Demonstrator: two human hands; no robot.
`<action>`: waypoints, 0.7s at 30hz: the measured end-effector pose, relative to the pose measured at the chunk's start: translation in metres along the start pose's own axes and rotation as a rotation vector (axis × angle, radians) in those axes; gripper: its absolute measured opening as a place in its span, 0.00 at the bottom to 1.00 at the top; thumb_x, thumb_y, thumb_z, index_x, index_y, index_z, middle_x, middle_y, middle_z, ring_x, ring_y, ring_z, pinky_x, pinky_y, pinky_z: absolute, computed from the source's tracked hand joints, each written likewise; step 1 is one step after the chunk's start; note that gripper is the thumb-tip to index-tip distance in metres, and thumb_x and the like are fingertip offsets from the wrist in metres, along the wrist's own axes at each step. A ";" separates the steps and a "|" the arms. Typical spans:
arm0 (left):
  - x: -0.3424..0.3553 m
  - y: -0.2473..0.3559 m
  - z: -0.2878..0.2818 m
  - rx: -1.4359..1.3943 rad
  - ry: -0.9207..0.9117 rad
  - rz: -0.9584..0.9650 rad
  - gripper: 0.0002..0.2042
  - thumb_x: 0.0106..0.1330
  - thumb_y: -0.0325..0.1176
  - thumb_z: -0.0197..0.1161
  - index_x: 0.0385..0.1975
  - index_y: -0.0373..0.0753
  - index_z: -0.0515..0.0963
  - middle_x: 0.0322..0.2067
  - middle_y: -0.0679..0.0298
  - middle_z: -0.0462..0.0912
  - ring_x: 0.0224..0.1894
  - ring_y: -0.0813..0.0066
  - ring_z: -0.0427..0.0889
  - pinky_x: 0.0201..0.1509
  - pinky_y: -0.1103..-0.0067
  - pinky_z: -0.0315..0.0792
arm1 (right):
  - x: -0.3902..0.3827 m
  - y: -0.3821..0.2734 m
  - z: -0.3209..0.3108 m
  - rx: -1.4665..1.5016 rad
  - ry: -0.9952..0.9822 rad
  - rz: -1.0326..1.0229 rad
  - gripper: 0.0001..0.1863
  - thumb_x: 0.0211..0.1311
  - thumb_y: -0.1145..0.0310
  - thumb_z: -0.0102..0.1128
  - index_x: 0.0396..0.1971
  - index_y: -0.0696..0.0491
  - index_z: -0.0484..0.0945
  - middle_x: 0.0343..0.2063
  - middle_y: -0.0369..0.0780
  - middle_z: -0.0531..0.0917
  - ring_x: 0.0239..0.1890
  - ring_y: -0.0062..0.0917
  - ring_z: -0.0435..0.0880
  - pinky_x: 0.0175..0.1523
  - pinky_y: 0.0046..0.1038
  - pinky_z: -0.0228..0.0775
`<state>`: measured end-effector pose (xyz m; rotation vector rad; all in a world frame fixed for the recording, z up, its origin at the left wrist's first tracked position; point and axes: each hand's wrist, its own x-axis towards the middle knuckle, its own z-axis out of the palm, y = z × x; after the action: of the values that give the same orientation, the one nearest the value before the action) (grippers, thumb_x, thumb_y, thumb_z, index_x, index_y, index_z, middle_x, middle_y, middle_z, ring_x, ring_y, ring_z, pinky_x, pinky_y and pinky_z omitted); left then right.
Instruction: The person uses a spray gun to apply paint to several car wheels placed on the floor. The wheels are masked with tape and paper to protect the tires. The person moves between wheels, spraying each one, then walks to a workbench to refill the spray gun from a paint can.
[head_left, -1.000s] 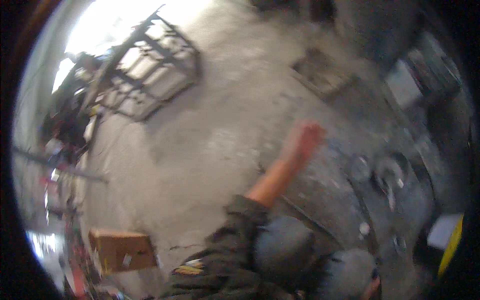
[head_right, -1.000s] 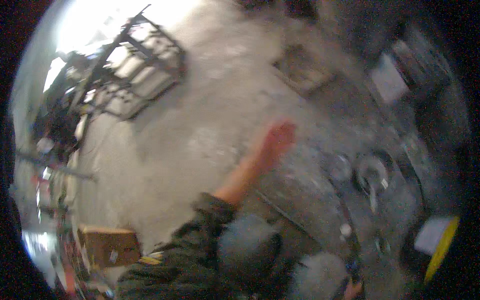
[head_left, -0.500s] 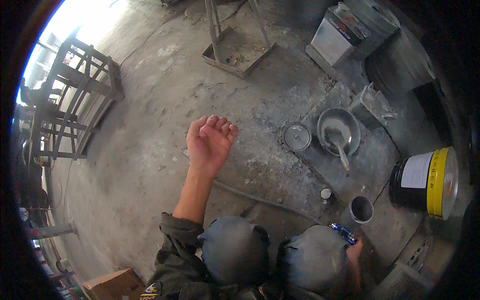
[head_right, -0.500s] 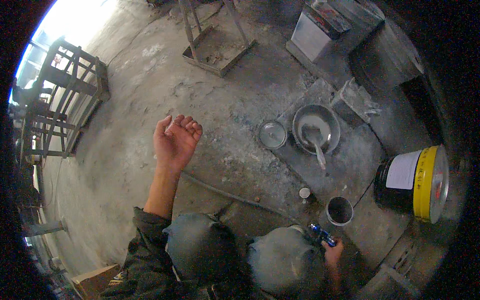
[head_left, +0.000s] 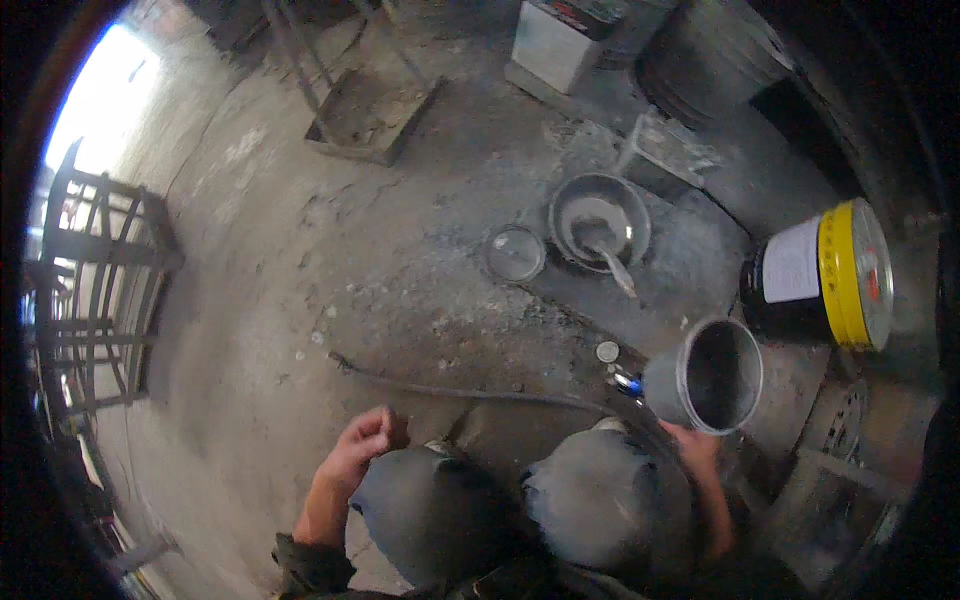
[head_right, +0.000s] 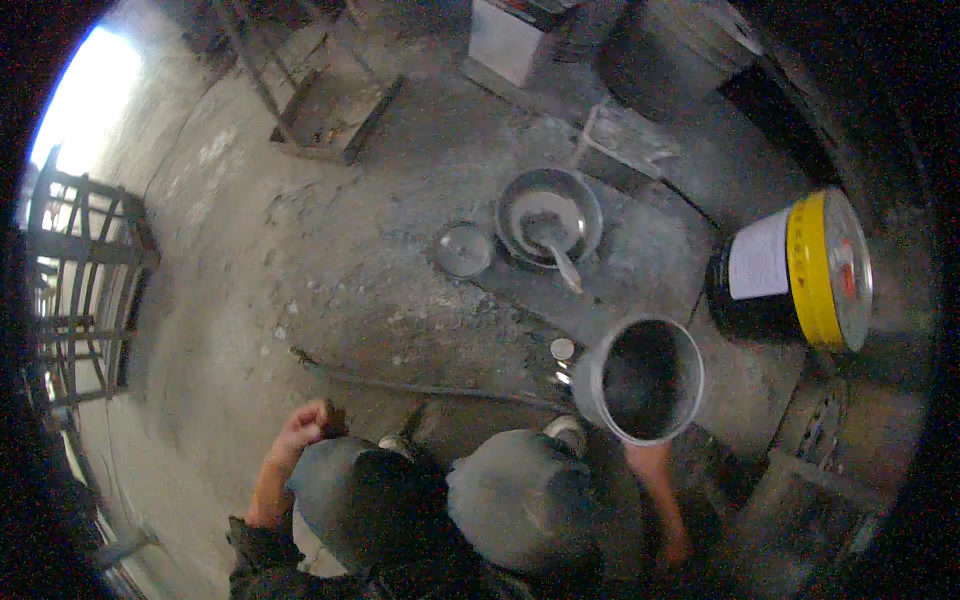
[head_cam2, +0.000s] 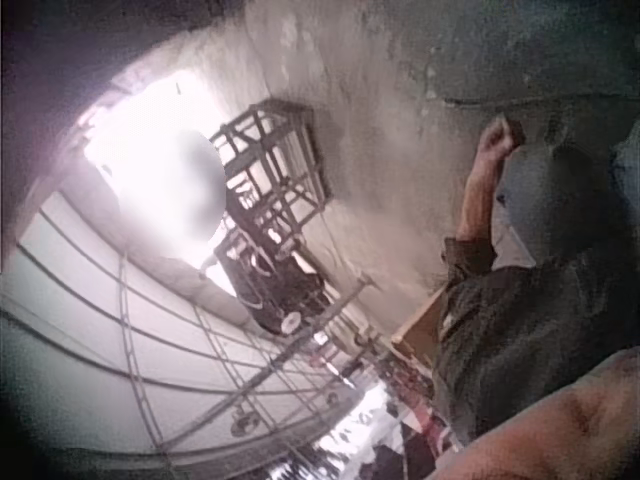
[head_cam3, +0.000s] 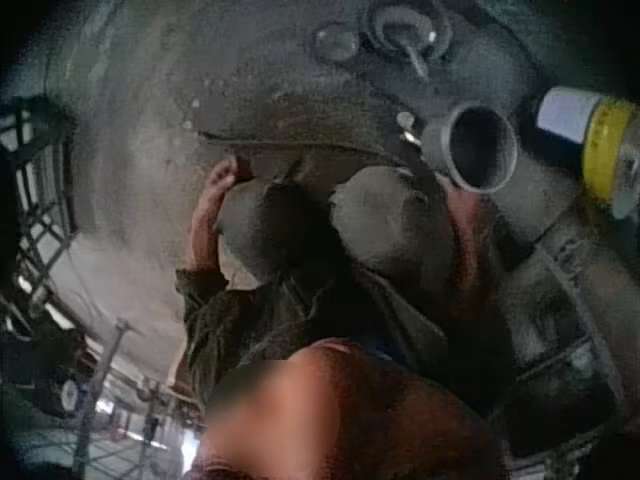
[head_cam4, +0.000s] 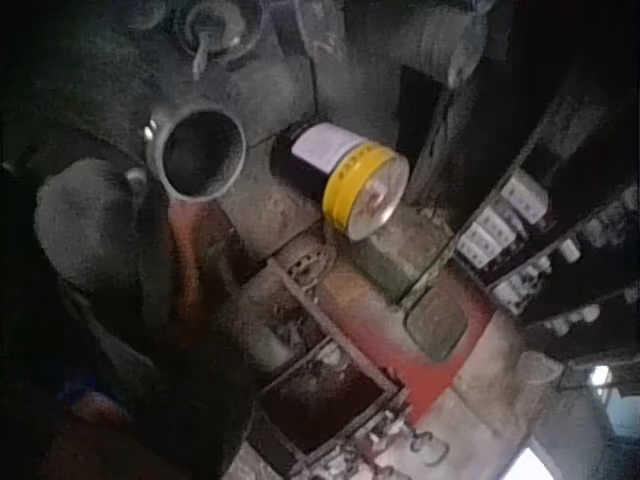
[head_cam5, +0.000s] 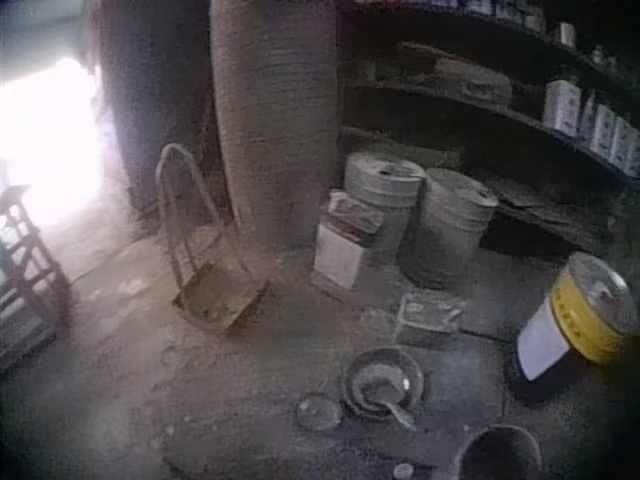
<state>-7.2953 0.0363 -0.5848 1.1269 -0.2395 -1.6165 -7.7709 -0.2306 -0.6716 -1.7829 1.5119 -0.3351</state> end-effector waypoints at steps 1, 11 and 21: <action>-0.007 -0.017 -0.002 0.065 0.094 -0.053 0.14 0.66 0.45 0.63 0.37 0.40 0.77 0.28 0.64 0.76 0.32 0.71 0.75 0.35 0.75 0.71 | 0.005 -0.012 0.004 -0.007 -0.051 0.109 0.33 0.45 0.75 0.79 0.55 0.62 0.77 0.49 0.42 0.84 0.49 0.28 0.81 0.56 0.31 0.73; 0.108 0.037 0.073 1.208 -0.032 0.242 0.35 0.59 0.38 0.74 0.65 0.36 0.66 0.60 0.50 0.74 0.59 0.54 0.77 0.58 0.65 0.75 | 0.077 -0.217 0.130 1.158 -0.240 -0.019 0.20 0.50 0.71 0.77 0.42 0.56 0.78 0.37 0.36 0.84 0.39 0.21 0.81 0.49 0.26 0.73; 0.174 0.044 0.078 1.042 0.477 0.375 0.10 0.64 0.28 0.62 0.43 0.34 0.75 0.31 0.60 0.81 0.32 0.73 0.77 0.36 0.73 0.71 | 0.069 -0.260 0.121 0.852 -0.395 -0.425 0.11 0.62 0.70 0.66 0.43 0.56 0.79 0.44 0.40 0.82 0.42 0.25 0.82 0.49 0.30 0.75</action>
<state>-7.3175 -0.1569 -0.6079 2.0484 -0.9752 -0.7970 -7.4869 -0.2470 -0.5930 -1.3311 0.5527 -0.6696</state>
